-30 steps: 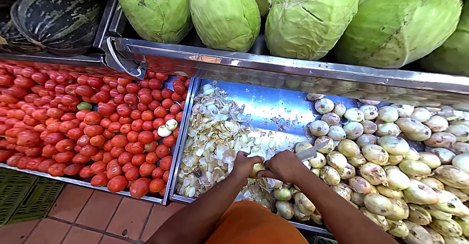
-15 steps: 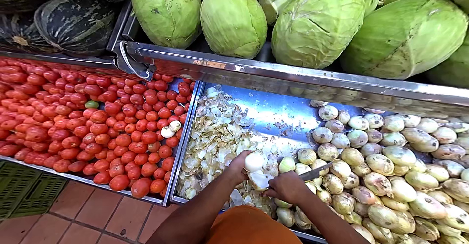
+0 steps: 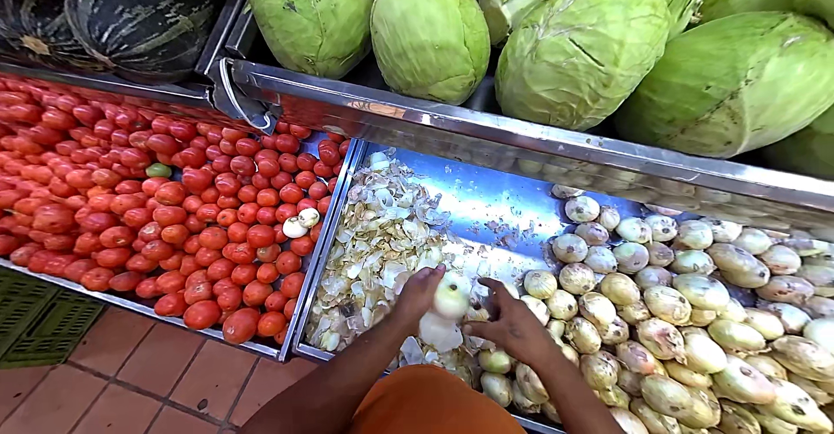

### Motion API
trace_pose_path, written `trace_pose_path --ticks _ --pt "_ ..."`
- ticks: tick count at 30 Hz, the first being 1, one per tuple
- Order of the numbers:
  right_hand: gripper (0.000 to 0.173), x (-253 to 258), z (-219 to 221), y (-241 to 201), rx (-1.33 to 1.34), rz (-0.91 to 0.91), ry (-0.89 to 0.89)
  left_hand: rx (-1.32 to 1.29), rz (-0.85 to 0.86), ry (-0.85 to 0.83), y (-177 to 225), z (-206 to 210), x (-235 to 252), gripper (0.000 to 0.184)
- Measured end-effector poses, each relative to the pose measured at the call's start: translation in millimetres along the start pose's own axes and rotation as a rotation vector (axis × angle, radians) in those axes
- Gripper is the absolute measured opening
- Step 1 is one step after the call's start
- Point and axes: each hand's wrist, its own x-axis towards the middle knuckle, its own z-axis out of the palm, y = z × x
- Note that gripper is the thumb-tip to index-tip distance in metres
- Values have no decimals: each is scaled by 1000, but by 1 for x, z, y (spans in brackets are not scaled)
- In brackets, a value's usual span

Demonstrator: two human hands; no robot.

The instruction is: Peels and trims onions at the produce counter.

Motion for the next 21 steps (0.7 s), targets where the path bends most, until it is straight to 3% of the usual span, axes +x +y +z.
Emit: trace_pose_path --ticks 2,3,6,11,16,19,21 --pt "121 3 15 -13 -58 20 11 186 88 41 9 11 -8 51" --pt "123 2 21 -16 -77 31 42 274 127 64 15 15 -14 50" --pt "111 1 29 -8 -78 -28 185 434 205 88 28 20 -27 46" --pt "102 -6 32 10 -77 -115 274 486 408 104 5 21 -23 39" --pt "102 -18 21 23 246 -192 344 813 392 -110 -30 11 -17 35" --pt "101 -18 9 20 321 -177 327 691 328 2 -12 5 -20 35" --pt "99 -19 8 20 274 -134 319 486 323 193 22 0 -25 32"
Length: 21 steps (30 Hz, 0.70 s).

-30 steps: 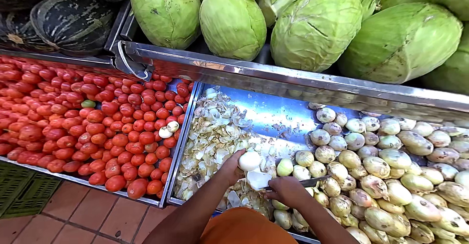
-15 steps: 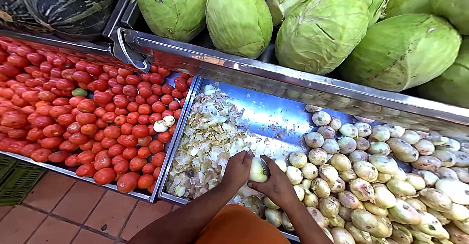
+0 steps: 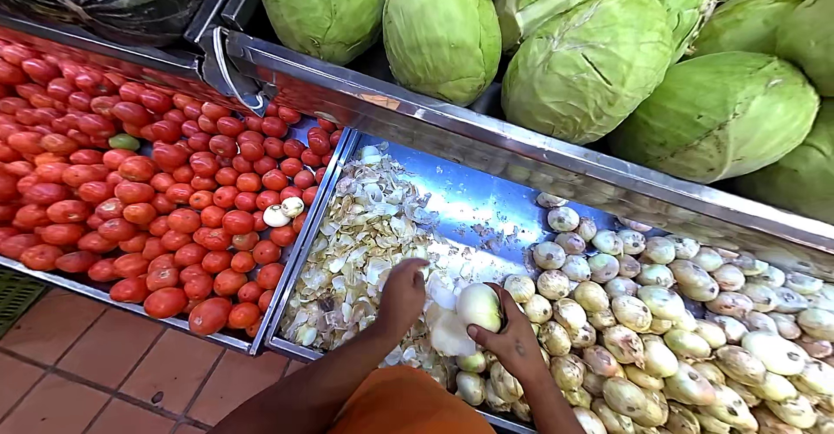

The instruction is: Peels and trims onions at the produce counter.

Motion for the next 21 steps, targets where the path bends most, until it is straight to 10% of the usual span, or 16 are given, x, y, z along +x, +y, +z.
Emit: trace_pose_path --ticks 2,5,11,16,21 --pt "99 0 1 1 -47 29 -6 -175 144 171 32 -18 -3 32" --pt "96 0 5 -3 22 105 7 -112 426 -104 69 -17 -23 55" --pt "92 1 -8 -18 386 210 84 151 271 -452 47 35 -12 118" --pt "89 0 -15 -17 313 200 107 319 231 -519 46 33 2 54" --pt "85 2 -10 -19 320 245 117 443 178 -553 50 32 7 32"
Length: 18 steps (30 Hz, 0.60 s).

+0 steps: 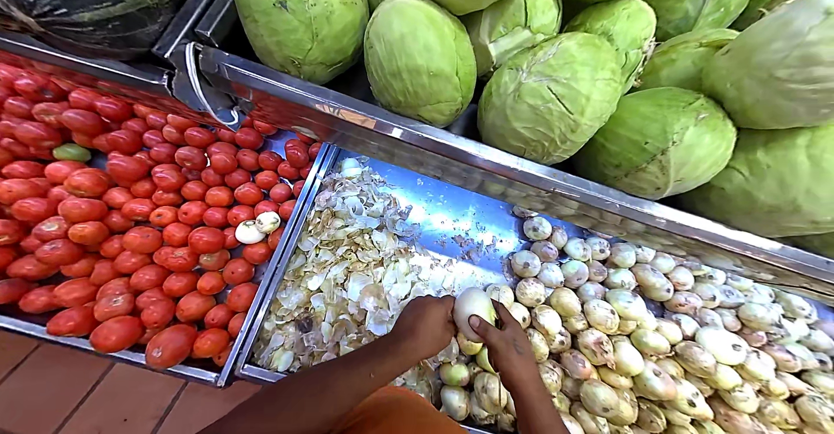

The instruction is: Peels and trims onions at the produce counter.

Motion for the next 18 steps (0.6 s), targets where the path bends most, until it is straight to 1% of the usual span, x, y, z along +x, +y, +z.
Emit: trace_pose_path --ticks 1,2,4,5,7,8,9,10,11,13,14,15,16,17,18 --pt "80 0 -1 1 10 18 8 25 -7 -14 0 -1 -1 30" --pt "71 1 -2 3 40 32 33 51 2 -27 -2 -1 -2 31" --pt "55 6 -12 7 119 87 66 88 70 -62 -13 3 -1 39" --pt "50 10 -20 6 133 128 55 100 107 -61 -19 6 0 42" --pt "46 13 -37 -1 77 203 -25 82 131 -25 -28 11 5 52" --pt "49 15 -44 -7 4 235 -82 7 132 1 -30 10 9 58" --pt "53 16 -49 -14 -89 253 -139 -126 144 34 -32 7 14 62" --pt "57 16 -51 -21 -191 260 -189 -316 172 62 -31 6 18 66" --pt "59 15 -51 -28 -284 258 -232 -521 208 44 -28 4 22 71" --pt "69 13 -46 -41 -363 259 -271 -853 265 -77 -22 6 28 80" --pt "74 13 -44 -46 -346 276 -264 -970 235 -151 -23 9 30 77" --pt "72 15 -43 -50 -298 293 -240 -1085 170 -193 -26 13 31 67" --pt "65 16 -42 -53 -232 305 -215 -1204 88 -218 -31 17 31 56" --pt "54 16 -42 -53 -183 306 -211 -1314 5 -234 -36 20 28 47" --pt "43 15 -41 -52 -160 290 -225 -1403 -68 -240 -38 20 24 45"
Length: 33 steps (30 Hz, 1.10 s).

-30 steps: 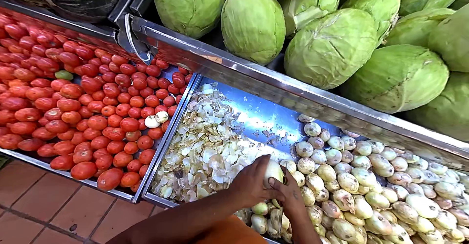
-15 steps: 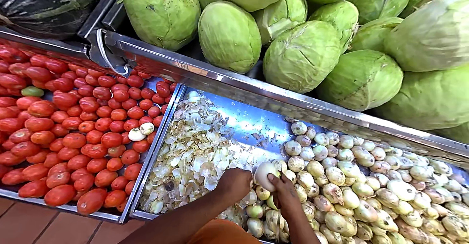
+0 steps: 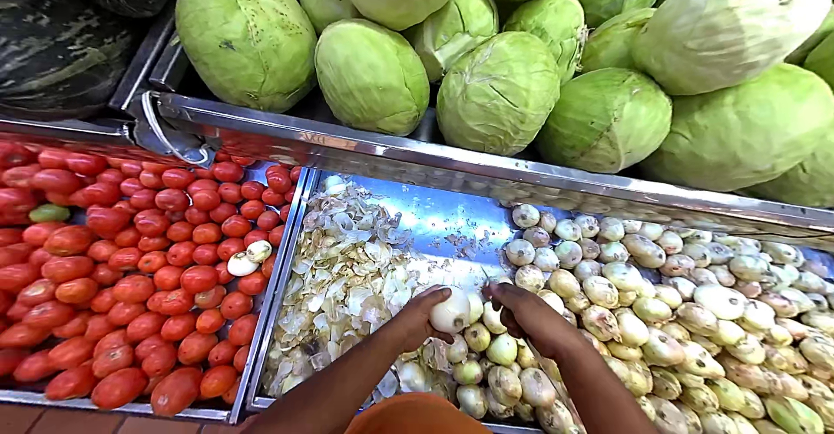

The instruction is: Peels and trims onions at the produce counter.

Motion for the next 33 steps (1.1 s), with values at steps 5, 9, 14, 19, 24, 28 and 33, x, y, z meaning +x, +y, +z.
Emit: trace_pose_path --ticks 5,9,14,19,24,28,33 --pt "24 3 13 15 -56 -277 -212 -52 -29 14 6 -2 -24 64" --pt "40 8 21 13 -469 -394 -259 182 -72 149 19 3 -36 73" --pt "77 4 46 -6 -1066 -389 -92 347 -129 317 27 5 -42 78" --pt "85 12 61 8 -1223 -524 54 370 -163 442 26 5 -46 74" --pt "85 13 79 26 -1225 -677 220 311 -236 479 23 -3 -47 73" --pt "85 15 88 37 -1213 -691 256 302 -252 496 21 -7 -47 72" --pt "84 18 95 52 -1184 -751 354 295 -272 529 16 -7 -47 71"
